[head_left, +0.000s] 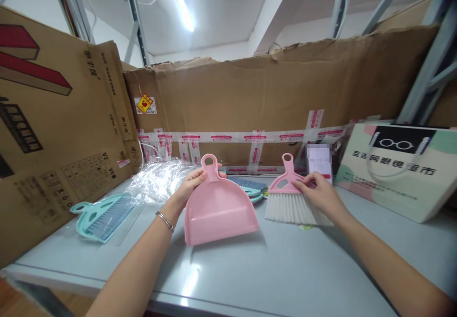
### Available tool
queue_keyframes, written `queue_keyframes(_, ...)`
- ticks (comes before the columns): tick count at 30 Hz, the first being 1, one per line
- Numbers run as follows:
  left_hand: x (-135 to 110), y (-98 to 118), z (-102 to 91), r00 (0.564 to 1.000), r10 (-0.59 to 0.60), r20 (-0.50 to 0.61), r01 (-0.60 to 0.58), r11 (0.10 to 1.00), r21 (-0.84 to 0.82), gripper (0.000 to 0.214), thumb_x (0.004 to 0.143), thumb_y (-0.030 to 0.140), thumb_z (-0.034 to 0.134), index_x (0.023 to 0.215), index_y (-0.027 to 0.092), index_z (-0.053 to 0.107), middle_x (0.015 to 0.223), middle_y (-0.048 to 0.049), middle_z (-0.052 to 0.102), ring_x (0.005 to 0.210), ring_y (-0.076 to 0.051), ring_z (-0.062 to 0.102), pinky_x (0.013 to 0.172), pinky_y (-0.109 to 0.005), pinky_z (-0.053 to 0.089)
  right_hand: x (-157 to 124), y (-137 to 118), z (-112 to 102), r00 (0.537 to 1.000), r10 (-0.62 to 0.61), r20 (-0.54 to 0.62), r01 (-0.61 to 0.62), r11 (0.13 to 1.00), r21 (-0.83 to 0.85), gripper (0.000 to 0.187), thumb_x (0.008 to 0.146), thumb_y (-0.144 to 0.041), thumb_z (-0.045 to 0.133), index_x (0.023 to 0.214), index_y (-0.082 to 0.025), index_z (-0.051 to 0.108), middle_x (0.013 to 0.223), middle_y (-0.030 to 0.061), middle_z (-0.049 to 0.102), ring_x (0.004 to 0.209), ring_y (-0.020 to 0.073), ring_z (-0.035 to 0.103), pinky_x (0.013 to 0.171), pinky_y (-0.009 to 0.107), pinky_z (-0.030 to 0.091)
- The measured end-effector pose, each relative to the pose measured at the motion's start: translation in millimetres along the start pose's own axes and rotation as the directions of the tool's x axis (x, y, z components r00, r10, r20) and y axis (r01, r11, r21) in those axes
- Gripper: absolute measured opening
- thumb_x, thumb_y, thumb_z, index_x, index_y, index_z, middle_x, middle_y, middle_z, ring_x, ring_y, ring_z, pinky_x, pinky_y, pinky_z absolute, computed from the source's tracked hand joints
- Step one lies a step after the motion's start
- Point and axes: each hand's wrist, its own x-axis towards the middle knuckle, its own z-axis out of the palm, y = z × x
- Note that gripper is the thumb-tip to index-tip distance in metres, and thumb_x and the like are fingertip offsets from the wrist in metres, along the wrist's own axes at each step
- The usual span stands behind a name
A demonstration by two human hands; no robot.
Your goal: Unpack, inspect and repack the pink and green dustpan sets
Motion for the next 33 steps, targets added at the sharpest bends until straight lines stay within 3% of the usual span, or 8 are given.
queue_keyframes(4,-0.4,-1.1,0.1,1.0,-0.007,0.014,0.007,1.0,-0.011,0.038,0.078,0.031,0.06,0.111,0.014,0.061,0.104,-0.013,0.066,0.1,-0.027,0.059,0.09,-0.038,0.042,0.5,-3.2,-1.6,0.997,0.05,-0.052,-0.047,0.997,0.053,0.043,0.051,-0.052,0.066,0.069,-0.023,0.041,0.067,-0.0009,0.051,0.066,0.0189,0.051,0.061,0.031,0.038)
queue_keyframes(7,-0.1,-3.3,-0.7,1.0,-0.013,0.016,0.014,1.0,-0.02,0.036,0.079,0.031,0.058,0.111,0.014,0.061,0.106,-0.0127,0.065,0.099,-0.027,0.059,0.089,-0.037,0.042,-0.2,-14.1,-10.3,0.995,0.103,-0.01,-0.099,0.976,0.195,0.05,0.046,-0.053,0.07,0.079,-0.022,0.047,0.065,-0.0007,0.054,0.062,0.0179,0.05,0.058,0.03,0.037)
queue_keyframes(10,1.4,-7.0,-0.3,0.999,-0.028,-0.027,0.027,1.0,-0.013,0.035,0.078,0.031,0.059,0.11,0.015,0.061,0.103,-0.0108,0.066,0.092,-0.024,0.061,0.08,-0.032,0.045,-2.6,-32.0,-29.5,0.978,0.154,0.142,-0.198,0.906,0.374,0.048,0.045,-0.055,0.073,0.073,-0.019,0.057,0.063,0.001,0.056,0.058,0.0163,0.048,0.055,0.029,0.036)
queue_keyframes(13,4.2,-12.7,3.8,0.992,-0.093,-0.084,0.095,0.995,0.02,0.037,0.076,0.034,0.063,0.108,0.017,0.062,0.095,-0.0085,0.067,0.08,-0.02,0.062,0.069,-0.027,0.045,-9.3,-55.4,-48.6,0.91,0.203,0.361,-0.387,0.724,0.571,0.041,0.044,-0.05,0.078,0.064,-0.019,0.06,0.059,0.0008,0.056,0.051,0.0132,0.047,0.049,0.027,0.036)
queue_keyframes(16,7.8,-21.7,10.5,0.99,-0.121,-0.069,0.124,0.991,0.04,0.036,0.073,0.036,0.065,0.103,0.016,0.065,0.09,-0.0069,0.068,0.074,-0.017,0.061,0.066,-0.026,0.043,-21.9,-82.5,-48.2,0.861,0.113,0.495,-0.45,0.624,0.639,0.034,0.049,-0.044,0.079,0.066,-0.02,0.061,0.054,-0.002,0.053,0.045,0.0094,0.044,0.044,0.022,0.032)
queue_keyframes(20,13.3,-38.3,17.0,0.991,-0.128,-0.031,0.13,0.99,0.059,0.035,0.074,0.039,0.064,0.101,0.017,0.066,0.088,-0.0056,0.068,0.071,-0.015,0.06,0.066,-0.025,0.043,-39.2,-110.8,-12.3,0.84,-0.029,0.541,-0.369,0.699,0.612,0.035,0.054,-0.044,0.076,0.074,-0.019,0.061,0.063,-0.001,0.058,0.056,0.0106,0.05,0.051,0.021,0.035)
queue_keyframes(25,20.4,-53.4,18.7,0.995,-0.093,-0.03,0.096,0.988,0.124,0.036,0.072,0.039,0.066,0.099,0.016,0.067,0.087,-0.006,0.068,0.074,-0.015,0.06,0.069,-0.025,0.042,-51.4,-116.0,32.8,0.862,-0.145,0.486,-0.154,0.839,0.523,0.033,0.064,-0.047,0.064,0.077,-0.018,0.058,0.069,-0.0001,0.059,0.061,0.0125,0.049,0.057,0.025,0.036)
queue_keyframes(33,22.3,-56.1,17.3,0.995,-0.089,-0.033,0.092,0.992,0.09,0.033,0.072,0.039,0.066,0.095,0.015,0.068,0.079,-0.0035,0.065,0.066,-0.011,0.055,0.063,-0.022,0.04,-73.2,-108.3,54.7,0.918,-0.224,0.329,0.135,0.953,0.272,0.017,0.075,-0.035,0.049,0.067,-0.021,0.044,0.071,0.0,0.053,0.07,0.0175,0.05,0.067,0.031,0.037)
